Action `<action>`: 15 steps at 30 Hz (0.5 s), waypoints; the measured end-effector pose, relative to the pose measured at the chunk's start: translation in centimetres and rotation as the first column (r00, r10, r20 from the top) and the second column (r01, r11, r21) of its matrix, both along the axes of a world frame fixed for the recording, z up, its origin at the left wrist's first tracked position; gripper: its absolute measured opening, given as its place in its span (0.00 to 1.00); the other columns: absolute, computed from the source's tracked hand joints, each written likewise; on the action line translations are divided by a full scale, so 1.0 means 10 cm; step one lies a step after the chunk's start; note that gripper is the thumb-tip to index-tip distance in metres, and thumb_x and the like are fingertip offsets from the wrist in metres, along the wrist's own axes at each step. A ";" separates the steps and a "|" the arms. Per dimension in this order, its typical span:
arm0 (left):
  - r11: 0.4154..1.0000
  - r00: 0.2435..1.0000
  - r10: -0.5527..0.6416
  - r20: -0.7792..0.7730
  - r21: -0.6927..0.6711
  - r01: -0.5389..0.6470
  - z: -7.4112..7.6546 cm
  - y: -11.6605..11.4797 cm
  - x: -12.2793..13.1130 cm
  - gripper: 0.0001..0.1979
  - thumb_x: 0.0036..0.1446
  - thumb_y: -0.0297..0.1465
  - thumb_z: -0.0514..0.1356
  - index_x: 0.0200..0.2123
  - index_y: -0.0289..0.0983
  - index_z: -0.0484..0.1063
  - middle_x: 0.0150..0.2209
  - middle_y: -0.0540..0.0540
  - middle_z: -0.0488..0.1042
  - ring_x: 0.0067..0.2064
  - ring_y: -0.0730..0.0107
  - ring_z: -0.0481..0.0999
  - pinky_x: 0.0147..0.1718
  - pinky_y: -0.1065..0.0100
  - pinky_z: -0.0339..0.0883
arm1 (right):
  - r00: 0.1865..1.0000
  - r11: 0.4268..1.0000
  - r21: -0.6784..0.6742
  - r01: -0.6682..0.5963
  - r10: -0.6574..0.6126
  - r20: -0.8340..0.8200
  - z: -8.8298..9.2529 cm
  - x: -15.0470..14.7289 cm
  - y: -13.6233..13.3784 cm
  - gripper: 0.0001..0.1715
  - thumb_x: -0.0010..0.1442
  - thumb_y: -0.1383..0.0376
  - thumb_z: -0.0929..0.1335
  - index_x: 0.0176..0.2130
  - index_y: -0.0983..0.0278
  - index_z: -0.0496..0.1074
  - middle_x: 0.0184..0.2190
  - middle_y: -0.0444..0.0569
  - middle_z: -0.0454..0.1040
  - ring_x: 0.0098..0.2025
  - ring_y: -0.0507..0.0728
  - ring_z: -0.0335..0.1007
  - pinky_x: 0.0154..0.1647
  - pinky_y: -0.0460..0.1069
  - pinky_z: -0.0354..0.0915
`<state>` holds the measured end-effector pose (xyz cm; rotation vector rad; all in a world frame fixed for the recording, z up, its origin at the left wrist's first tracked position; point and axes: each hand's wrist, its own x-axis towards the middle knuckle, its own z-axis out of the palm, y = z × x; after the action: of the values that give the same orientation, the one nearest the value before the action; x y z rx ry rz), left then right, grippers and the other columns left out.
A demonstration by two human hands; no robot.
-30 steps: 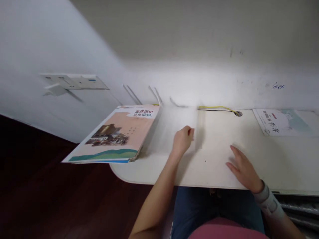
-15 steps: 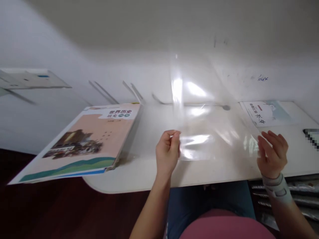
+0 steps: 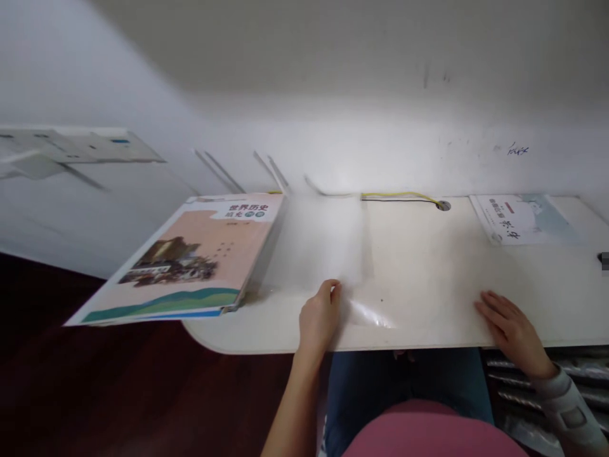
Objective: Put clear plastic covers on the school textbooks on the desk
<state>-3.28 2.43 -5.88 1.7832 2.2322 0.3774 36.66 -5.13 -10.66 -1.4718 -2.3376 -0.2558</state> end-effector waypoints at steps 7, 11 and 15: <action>0.989 0.998 -0.037 -0.055 0.139 0.044 0.25 0.08 -0.14 0.18 0.63 0.37 0.47 0.52 0.37 0.65 0.36 0.42 0.76 0.37 0.60 0.76 0.33 0.65 0.65 | 0.996 0.998 -0.014 -0.062 0.063 0.058 0.27 0.01 0.03 0.28 0.59 0.53 0.65 0.55 0.63 0.65 0.59 0.58 0.62 0.59 0.66 0.60 0.56 0.63 0.59; 0.881 0.965 0.057 -0.257 0.468 0.073 0.69 0.18 -0.53 0.19 0.62 0.31 0.46 0.53 0.31 0.65 0.52 0.33 0.68 0.54 0.55 0.67 0.49 0.59 0.62 | 0.996 0.992 0.117 -0.046 0.054 -0.072 0.38 -0.03 0.18 0.26 0.61 0.58 0.64 0.56 0.64 0.64 0.56 0.58 0.65 0.55 0.64 0.64 0.56 0.61 0.60; 0.945 0.873 0.184 -0.452 0.325 -0.031 0.96 0.20 -0.98 0.20 0.59 0.27 0.46 0.51 0.27 0.66 0.55 0.29 0.65 0.59 0.44 0.59 0.53 0.51 0.58 | 0.991 0.985 0.129 -0.116 0.123 -0.048 0.34 -0.20 0.34 0.21 0.62 0.59 0.63 0.52 0.65 0.67 0.50 0.57 0.71 0.50 0.63 0.68 0.54 0.60 0.62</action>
<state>-13.05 4.42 3.73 2.0988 2.7521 0.3527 34.65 -1.71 -7.24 -1.2585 -2.3093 -0.3197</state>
